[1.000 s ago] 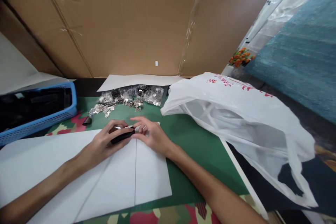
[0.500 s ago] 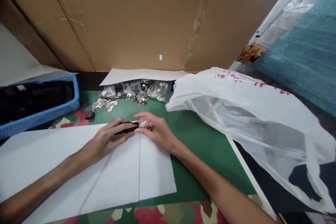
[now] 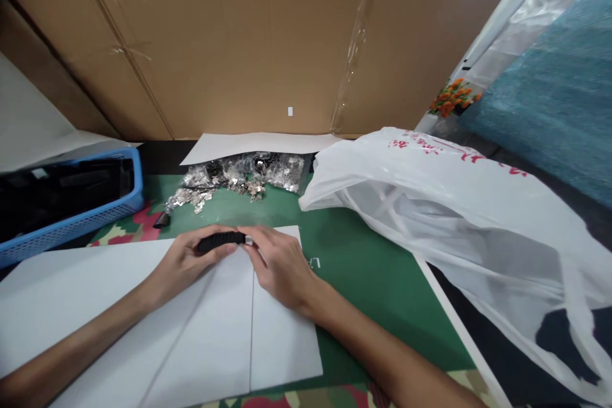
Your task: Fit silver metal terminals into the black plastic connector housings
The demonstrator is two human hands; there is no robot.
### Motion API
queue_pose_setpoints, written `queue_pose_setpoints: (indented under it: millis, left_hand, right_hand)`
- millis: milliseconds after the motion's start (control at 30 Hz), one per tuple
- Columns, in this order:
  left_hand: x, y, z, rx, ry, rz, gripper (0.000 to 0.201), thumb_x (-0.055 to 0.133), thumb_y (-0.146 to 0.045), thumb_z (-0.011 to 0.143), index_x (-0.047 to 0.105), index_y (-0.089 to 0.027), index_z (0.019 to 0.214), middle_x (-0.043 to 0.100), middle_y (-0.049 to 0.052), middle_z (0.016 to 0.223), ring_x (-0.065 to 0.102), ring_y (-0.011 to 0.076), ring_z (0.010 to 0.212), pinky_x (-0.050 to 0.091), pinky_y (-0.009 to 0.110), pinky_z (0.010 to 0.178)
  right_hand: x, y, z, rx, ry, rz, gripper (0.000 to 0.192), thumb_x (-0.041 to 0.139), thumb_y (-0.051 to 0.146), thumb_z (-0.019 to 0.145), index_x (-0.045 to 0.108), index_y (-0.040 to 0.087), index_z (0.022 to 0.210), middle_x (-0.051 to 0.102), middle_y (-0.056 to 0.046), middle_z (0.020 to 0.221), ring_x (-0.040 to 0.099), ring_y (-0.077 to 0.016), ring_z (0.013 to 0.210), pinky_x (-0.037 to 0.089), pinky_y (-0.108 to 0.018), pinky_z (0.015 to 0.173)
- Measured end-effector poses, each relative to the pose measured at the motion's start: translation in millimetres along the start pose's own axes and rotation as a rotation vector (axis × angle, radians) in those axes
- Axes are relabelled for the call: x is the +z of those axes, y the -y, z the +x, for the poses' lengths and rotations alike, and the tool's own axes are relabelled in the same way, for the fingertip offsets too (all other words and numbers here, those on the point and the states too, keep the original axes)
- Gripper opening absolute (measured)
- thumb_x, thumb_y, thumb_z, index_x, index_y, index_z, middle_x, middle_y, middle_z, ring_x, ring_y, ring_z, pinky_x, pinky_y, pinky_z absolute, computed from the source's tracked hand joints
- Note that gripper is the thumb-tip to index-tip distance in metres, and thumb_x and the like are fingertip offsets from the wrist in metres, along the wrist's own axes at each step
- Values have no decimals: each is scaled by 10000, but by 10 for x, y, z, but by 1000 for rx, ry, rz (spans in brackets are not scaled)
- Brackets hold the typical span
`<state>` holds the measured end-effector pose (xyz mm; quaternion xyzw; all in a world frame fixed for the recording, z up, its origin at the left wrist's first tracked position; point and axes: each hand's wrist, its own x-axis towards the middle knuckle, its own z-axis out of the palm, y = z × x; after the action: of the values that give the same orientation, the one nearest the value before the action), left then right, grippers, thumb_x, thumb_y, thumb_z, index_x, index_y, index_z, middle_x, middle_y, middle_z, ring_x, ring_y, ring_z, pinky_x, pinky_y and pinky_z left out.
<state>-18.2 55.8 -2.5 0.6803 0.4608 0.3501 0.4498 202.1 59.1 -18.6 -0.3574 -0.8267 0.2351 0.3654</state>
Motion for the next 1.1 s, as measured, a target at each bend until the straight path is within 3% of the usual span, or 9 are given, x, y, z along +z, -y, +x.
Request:
queue_pose_setpoints:
  millis: [267, 467, 633, 833, 1100]
  left_hand:
    - [-55, 2, -5, -8, 70, 11, 266, 682, -395, 976, 749, -256, 1193, 740, 40, 1031, 689, 187, 924, 538, 256, 773]
    - [-18, 5, -48, 105, 22, 110, 194, 676, -352, 985, 744, -287, 1155, 692, 29, 1012, 665, 156, 869, 505, 230, 682]
    - [71, 41, -129, 212, -131, 293, 340, 727, -271, 942, 608, -307, 1258, 641, -22, 918, 640, 125, 814, 505, 199, 675]
    - [102, 65, -168, 174, -165, 311, 317, 734, -274, 927, 542, -284, 1179, 651, -29, 944, 637, 125, 800, 515, 187, 636]
    - [85, 15, -139, 291, -105, 434, 311, 623, -242, 999, 541, -272, 1297, 676, 35, 1141, 667, 183, 996, 541, 305, 875]
  right_hand:
    - [-108, 2, 9, 200, 37, 194, 293, 666, 200, 969, 746, 272, 1242, 794, 5, 827, 732, -191, 762, 529, -284, 760]
    - [-170, -95, 38, 113, 60, 268, 314, 626, 230, 997, 729, 307, 1283, 793, -8, 1131, 708, -144, 762, 541, -275, 771]
    - [-193, -131, 69, 189, 82, 353, 524, 684, 254, 937, 575, 282, 1449, 808, 2, 1066, 683, -133, 743, 556, -254, 737]
    - [-182, -129, 85, 218, 110, 386, 269, 624, 284, 969, 720, 212, 1209, 790, -30, 950, 701, -161, 795, 548, -270, 719]
    - [-181, -153, 113, 173, 133, 412, 225, 610, 316, 1011, 783, 219, 1119, 741, -56, 998, 665, -179, 853, 529, -299, 765]
